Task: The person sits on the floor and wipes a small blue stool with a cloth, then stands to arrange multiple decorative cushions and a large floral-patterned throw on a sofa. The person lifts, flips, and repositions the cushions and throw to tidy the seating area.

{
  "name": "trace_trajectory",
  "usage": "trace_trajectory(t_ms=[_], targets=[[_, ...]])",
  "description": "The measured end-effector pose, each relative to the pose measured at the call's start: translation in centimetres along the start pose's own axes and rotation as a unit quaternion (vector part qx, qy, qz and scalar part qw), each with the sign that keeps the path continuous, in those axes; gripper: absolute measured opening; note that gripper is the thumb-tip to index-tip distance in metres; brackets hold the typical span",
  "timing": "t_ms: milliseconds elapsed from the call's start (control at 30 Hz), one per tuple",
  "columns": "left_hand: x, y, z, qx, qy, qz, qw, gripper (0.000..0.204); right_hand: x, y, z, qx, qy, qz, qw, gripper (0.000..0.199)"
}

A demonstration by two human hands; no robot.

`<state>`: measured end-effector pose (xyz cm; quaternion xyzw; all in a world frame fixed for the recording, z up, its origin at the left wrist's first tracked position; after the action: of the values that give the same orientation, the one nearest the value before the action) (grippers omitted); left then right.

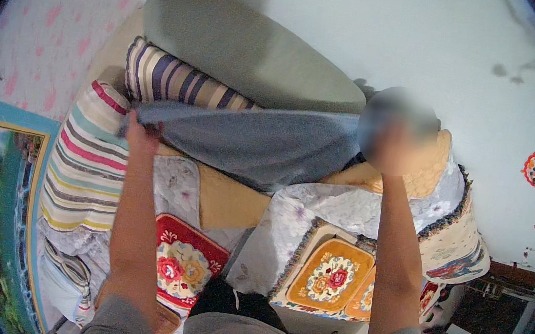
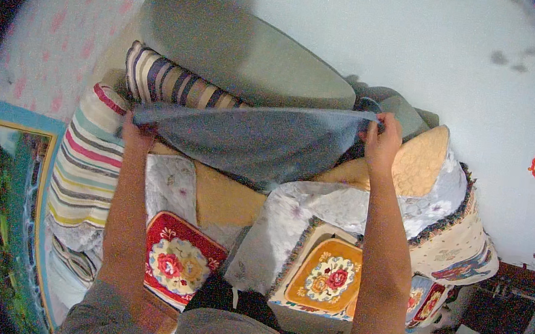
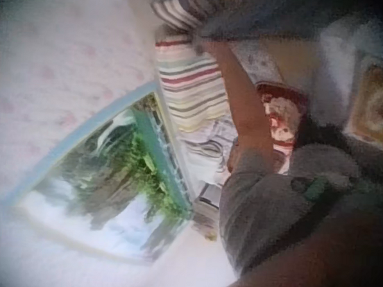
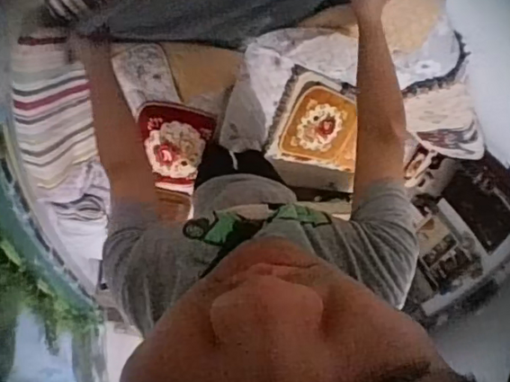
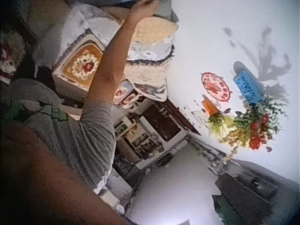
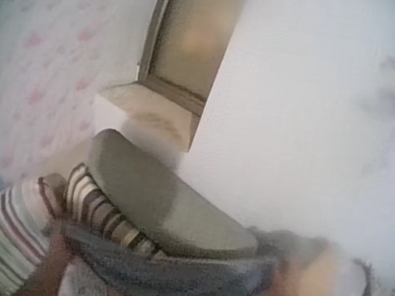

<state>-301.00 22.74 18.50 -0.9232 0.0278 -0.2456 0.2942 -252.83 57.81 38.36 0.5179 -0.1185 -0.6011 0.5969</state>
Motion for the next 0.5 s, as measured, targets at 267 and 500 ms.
trace_trajectory(t_ms=[267,500], targets=[[-3.0,-31.1,-16.0,-0.114,-0.189,0.275,0.936,0.042,-3.3,-1.7,-0.9,-0.157,-0.109,-0.049,0.98,0.006],[-6.3,-33.2,-3.5,-0.746,-0.473,0.349,0.312,0.073,-3.4,-6.1,5.6,0.017,-0.005,-0.03,0.999,0.038]])
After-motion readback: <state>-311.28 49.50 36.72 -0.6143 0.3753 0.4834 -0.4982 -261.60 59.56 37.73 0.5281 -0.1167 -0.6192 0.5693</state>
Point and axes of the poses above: each hand's wrist, its own x-axis away from the middle knuckle, its own y-axis out of the back of the hand, z = x × y, the point moved 4 cm from there along -x, towards the middle knuckle, and after that the axes turned 14 degrees about -y, right-handed, at the moved point
